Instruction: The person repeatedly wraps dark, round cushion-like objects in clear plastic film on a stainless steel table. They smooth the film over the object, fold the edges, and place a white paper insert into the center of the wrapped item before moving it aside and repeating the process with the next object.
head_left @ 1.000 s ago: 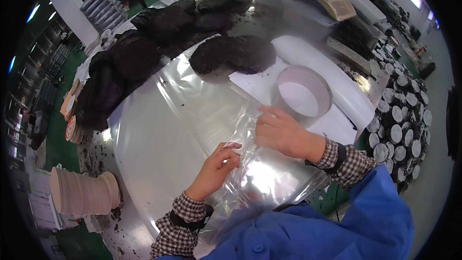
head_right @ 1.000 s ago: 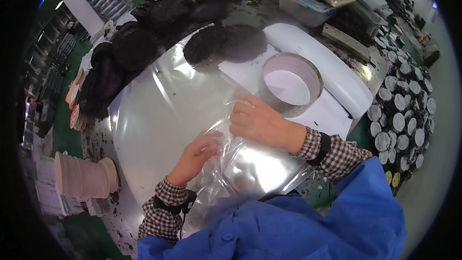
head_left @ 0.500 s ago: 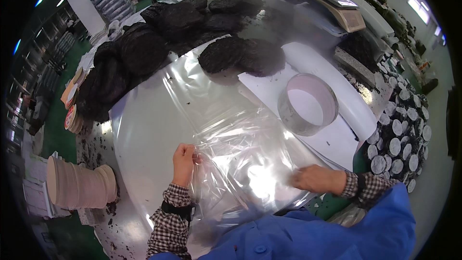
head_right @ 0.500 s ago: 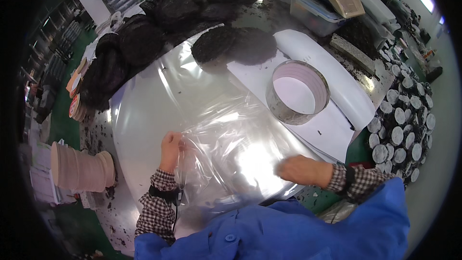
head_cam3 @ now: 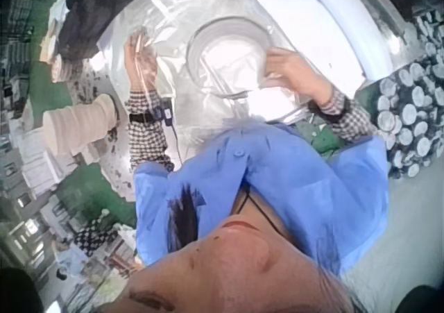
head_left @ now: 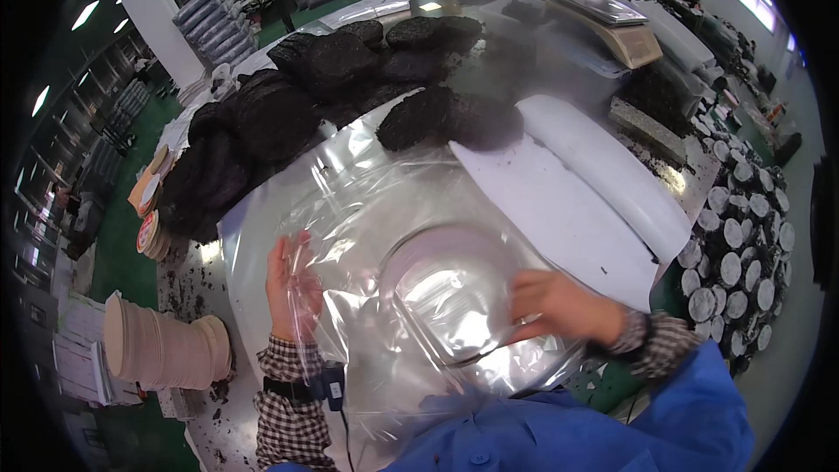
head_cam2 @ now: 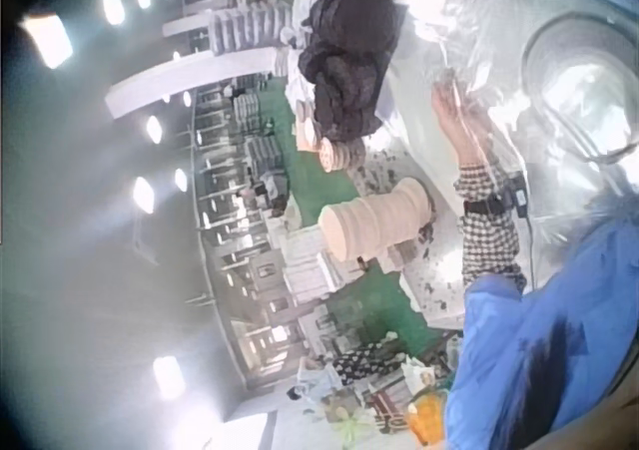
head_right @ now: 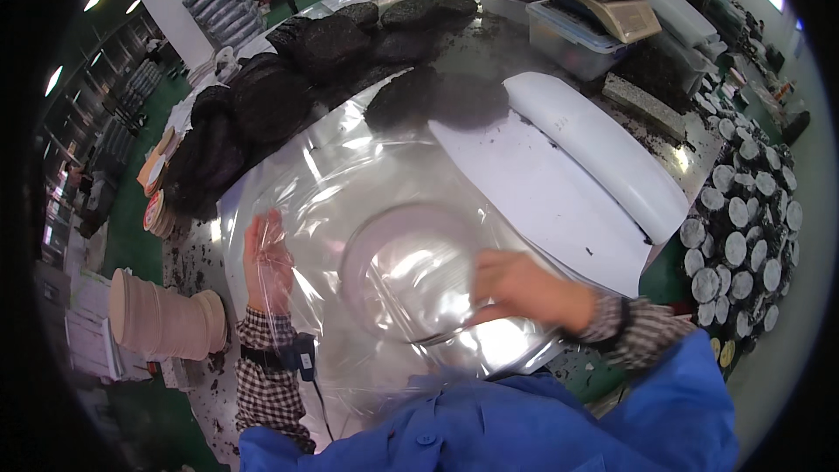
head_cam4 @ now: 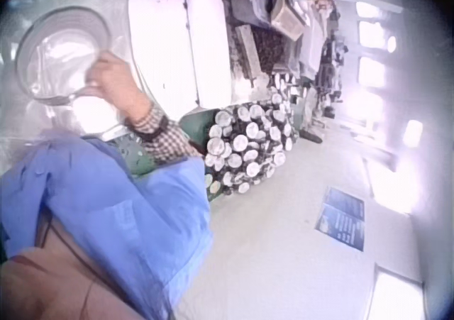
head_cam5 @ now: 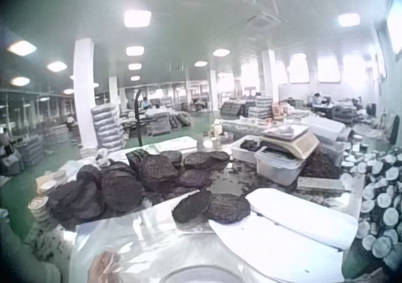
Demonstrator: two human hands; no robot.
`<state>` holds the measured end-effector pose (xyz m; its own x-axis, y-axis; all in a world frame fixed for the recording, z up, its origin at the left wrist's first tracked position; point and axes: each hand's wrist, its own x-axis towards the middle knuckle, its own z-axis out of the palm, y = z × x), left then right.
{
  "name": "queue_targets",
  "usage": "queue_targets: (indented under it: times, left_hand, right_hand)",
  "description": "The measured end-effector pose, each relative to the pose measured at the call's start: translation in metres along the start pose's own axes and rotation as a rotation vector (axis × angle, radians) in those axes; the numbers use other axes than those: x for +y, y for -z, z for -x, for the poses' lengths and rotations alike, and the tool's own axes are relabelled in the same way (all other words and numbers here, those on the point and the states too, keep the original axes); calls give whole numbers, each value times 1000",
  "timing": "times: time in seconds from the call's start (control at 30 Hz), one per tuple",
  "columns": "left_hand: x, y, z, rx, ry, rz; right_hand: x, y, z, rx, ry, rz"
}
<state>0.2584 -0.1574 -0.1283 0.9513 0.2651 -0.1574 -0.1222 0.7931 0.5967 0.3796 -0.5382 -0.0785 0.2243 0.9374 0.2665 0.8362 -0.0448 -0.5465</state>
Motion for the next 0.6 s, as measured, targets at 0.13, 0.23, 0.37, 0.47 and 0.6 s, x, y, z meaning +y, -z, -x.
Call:
queue_targets:
  times: [0.13,0.23,0.37,0.47,0.6]
  left_hand:
    - [-78,-106,38,-409,89,-816]
    - [-180,-50,53,-832,125,-1586]
    - [-117,-49,67,-650,-226,-1589]
    - [-66,-1,66,306,-646,-1947]
    - [-118,66,54,362,-135,-1859]
  right_hand:
    - [-33,-14,-29,373,209,182]
    - [-17,-5,-60,263,78,181]
    - [130,17,-24,-456,-230,284]
    - [145,43,-117,75,-268,360]
    - [229,-12,-219,-143,-109,976]
